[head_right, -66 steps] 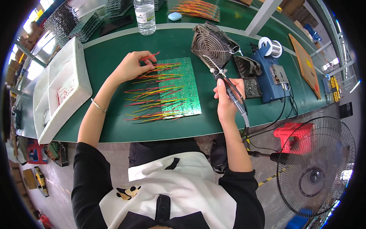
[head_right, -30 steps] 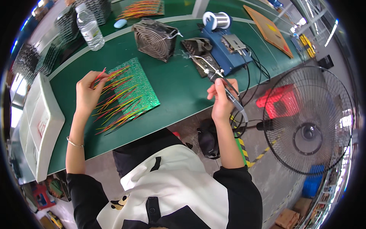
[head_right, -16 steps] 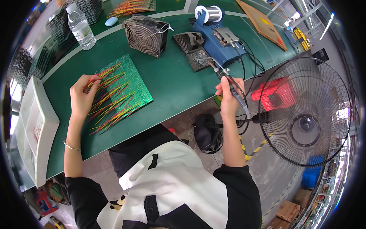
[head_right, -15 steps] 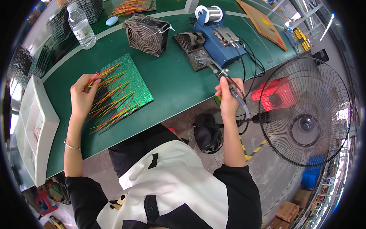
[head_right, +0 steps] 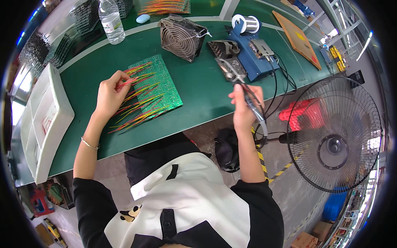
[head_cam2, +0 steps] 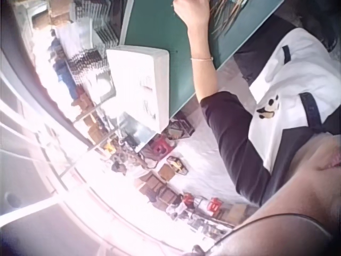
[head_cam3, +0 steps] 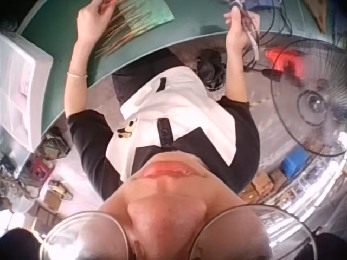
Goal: Soldering multiple color-coded wires onto a green PCB using a soldering iron.
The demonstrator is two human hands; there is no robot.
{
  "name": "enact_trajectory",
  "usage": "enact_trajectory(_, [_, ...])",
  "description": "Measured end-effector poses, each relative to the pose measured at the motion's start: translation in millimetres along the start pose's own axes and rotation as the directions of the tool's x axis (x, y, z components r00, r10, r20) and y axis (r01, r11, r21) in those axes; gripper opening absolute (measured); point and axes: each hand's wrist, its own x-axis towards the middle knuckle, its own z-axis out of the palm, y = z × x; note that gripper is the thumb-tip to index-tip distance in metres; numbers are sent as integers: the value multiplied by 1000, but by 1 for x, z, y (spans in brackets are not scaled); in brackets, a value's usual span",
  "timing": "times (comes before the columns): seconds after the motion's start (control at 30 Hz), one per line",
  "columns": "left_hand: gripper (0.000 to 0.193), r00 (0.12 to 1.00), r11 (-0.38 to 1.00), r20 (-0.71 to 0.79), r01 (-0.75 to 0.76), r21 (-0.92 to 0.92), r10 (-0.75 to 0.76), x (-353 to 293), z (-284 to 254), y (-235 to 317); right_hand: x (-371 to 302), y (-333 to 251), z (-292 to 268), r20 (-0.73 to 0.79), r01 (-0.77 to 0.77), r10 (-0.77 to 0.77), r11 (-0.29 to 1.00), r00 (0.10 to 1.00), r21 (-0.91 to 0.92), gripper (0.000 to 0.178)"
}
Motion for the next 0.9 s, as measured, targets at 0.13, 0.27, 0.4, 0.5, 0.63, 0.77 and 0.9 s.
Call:
enact_trajectory(0.13, [11, 998, 997, -44, -39, -72, 36, 0, -1, -2, 4, -4, 38, 280, 1, -31, 994, 959, 107, 18])
enact_trajectory(0.27, [10, 990, 987, -114, -93, -127, 79, 2, 5, -11, 9, 1, 71, 321, 23, -62, 992, 945, 123, 18])
enact_trajectory(0.4, [11, 996, 974, -80, -49, -221, 32, 1, 2, -9, 11, 6, 86, 298, -67, 18, 986, 954, 153, 17])
enact_trajectory(0.5, [12, 1000, 997, -4, 2, -72, -2, 0, -1, -5, 13, 12, 90, 301, -43, -10, 985, 954, 169, 17])
enact_trajectory(0.63, [11, 997, 999, -67, -27, -47, 24, -1, 1, -8, 16, 13, 97, 331, -49, -7, 986, 944, 159, 16])
enact_trajectory(0.77, [11, 996, 993, -69, 41, -108, -49, -1, -6, -5, 17, 16, 101, 367, -71, -2, 980, 930, 185, 15])
enact_trajectory(0.9, [13, 993, 991, -115, -9, -132, -6, 6, 1, -5, 22, 17, 99, 349, -75, 7, 980, 937, 183, 16])
